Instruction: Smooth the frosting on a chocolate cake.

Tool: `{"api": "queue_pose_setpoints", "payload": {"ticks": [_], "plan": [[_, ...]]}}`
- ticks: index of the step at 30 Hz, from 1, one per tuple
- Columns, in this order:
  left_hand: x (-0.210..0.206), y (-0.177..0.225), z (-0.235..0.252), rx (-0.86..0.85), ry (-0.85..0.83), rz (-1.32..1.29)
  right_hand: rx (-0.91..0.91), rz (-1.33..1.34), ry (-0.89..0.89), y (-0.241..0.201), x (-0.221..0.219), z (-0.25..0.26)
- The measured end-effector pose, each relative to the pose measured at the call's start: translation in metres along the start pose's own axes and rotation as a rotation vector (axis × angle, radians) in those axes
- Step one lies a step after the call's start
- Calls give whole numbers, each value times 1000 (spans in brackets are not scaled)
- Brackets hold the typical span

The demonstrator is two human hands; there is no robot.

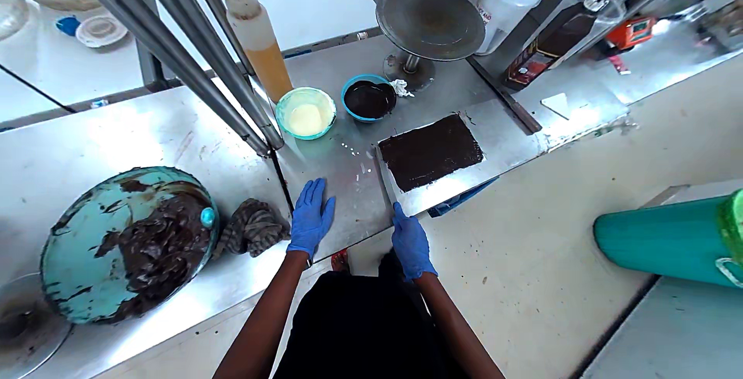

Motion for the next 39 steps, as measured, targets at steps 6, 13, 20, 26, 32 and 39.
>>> {"api": "queue_pose_setpoints", "payload": {"ticks": [6, 13, 20, 26, 32, 39], "plan": [[1, 1, 0, 19, -8, -4, -20, -13, -22, 14, 1, -10], [1, 1, 0, 31, -21, -4, -18, -25, -31, 35, -1, -27], [2, 1, 1, 36, -33, 3, -30, -22, -35, 52, 1, -48], [2, 0, 1, 23, -11, 1, -5, -18, 50, 78, -1, -81], [0, 0, 1, 35, 16, 11, 238, 416, 238, 107, -2, -82], [-2, 1, 3, 41, 28, 38, 71, 1043, -45, -7, 40, 45]]}}
Point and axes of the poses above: each hand's wrist, its own z-axis towards the middle knuckle, its own x-axis out of the back of the hand, y = z × x, the point moved 1 cm from there along z, towards the middle knuckle, and after that the axes turned 4 degrees about y, right-handed, at the moved point
